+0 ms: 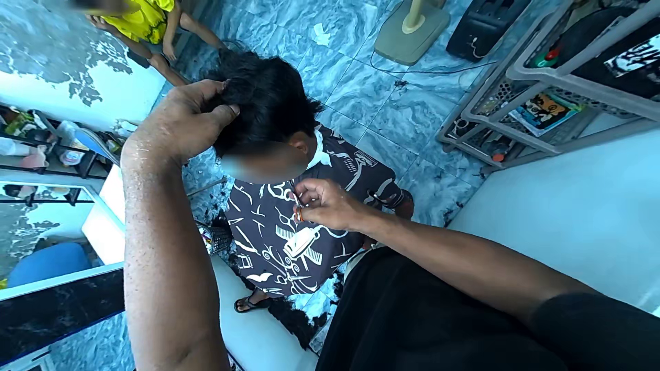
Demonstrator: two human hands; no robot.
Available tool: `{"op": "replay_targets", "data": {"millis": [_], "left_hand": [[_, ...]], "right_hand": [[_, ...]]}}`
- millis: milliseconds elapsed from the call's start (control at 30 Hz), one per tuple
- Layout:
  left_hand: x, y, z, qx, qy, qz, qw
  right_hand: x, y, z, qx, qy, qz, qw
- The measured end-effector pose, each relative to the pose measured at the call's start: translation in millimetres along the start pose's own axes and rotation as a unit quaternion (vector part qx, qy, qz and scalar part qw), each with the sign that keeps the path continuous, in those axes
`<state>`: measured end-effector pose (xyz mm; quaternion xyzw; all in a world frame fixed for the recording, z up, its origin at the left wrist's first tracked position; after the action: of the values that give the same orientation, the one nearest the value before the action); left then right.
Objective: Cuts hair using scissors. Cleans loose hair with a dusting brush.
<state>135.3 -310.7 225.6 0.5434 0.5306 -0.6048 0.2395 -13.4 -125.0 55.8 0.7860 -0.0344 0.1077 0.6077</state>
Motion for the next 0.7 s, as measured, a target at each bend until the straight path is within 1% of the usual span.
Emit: {"op": "replay_targets", "data": {"millis": [67,167,233,267,300,333,367,400,433,467,500,533,567,600,633,700], "left_hand": [[-0.7,-1.3,0.8,0.005,0.0,0.001,1.0],[1.4,-0.5,2.2,0.01,0.006,0.002,1.0],[0.9,6.5,-2.3,0.018,-0.009,-0.023,1.0],[-2.1,17.5,-8.0,0.016,-0.042,-0.069,0.997],[-1.9,36.9,-19.5,0.007,-0.123,-0.154,0.98],[2.2,60.8,-34.8,-0.002,-0.244,-0.246,0.938],[10.6,79.8,-54.0,-0.01,-0.383,-0.308,0.871],[28.4,88.8,-76.2,-0.018,-0.508,-0.333,0.794],[57.8,88.8,-99.2,-0.002,-0.577,-0.327,0.748],[97.6,78.5,-117.0,0.033,-0.599,-0.301,0.741],[143.3,64.6,-126.5,0.087,-0.581,-0.275,0.761],[187.6,46.8,-127.9,0.149,-0.536,-0.269,0.786],[220.4,23.4,-122.2,0.21,-0.492,-0.279,0.798],[237.0,-2.2,-112.3,0.254,-0.469,-0.291,0.794],[240.6,-23.6,-99.6,0.278,-0.478,-0.3,0.777],[223.2,-50.0,-72.6,0.288,-0.531,-0.303,0.737]], "right_hand": [[-2.0,-2.3,-1.7,0.008,0.002,0.002,1.0],[-5.3,5.6,6.6,-0.031,0.013,-0.003,0.999],[-20.8,1.7,-3.1,-0.014,0.027,-0.03,0.999],[-37.4,-6.1,-14.3,0.007,0.03,-0.039,0.999],[-58.7,-18.7,-30.9,0.03,0.018,-0.035,0.999],[-83.5,-34.1,-51.6,0.053,-0.011,-0.016,0.998],[-110.2,-49.0,-74.1,0.072,-0.06,0.012,0.996],[-136.6,-61.2,-96.9,0.091,-0.119,0.05,0.987],[-161.5,-70.2,-116.8,0.11,-0.18,0.093,0.973],[-182.5,-75.6,-132.1,0.124,-0.236,0.132,0.955],[-199.2,-78.1,-143.5,0.132,-0.275,0.165,0.938],[-211.5,-77.0,-149.8,0.136,-0.303,0.19,0.924],[-219.7,-72.6,-151.0,0.136,-0.321,0.202,0.915],[-223.9,-66.0,-148.4,0.136,-0.336,0.201,0.91],[-224.4,-57.6,-143.0,0.134,-0.35,0.188,0.908],[-216.2,-37.0,-128.2,0.118,-0.372,0.121,0.913]]}}
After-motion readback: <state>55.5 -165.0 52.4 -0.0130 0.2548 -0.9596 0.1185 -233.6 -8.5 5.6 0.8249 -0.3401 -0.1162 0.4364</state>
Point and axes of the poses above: each hand's wrist, its own z-axis towards the middle knuckle, its own x-axis out of the palm, y = z × x, the point moved 1 cm from there along z, towards the middle knuckle, and after that the axes turned 9 degrees about -y, right-handed, at the moved point
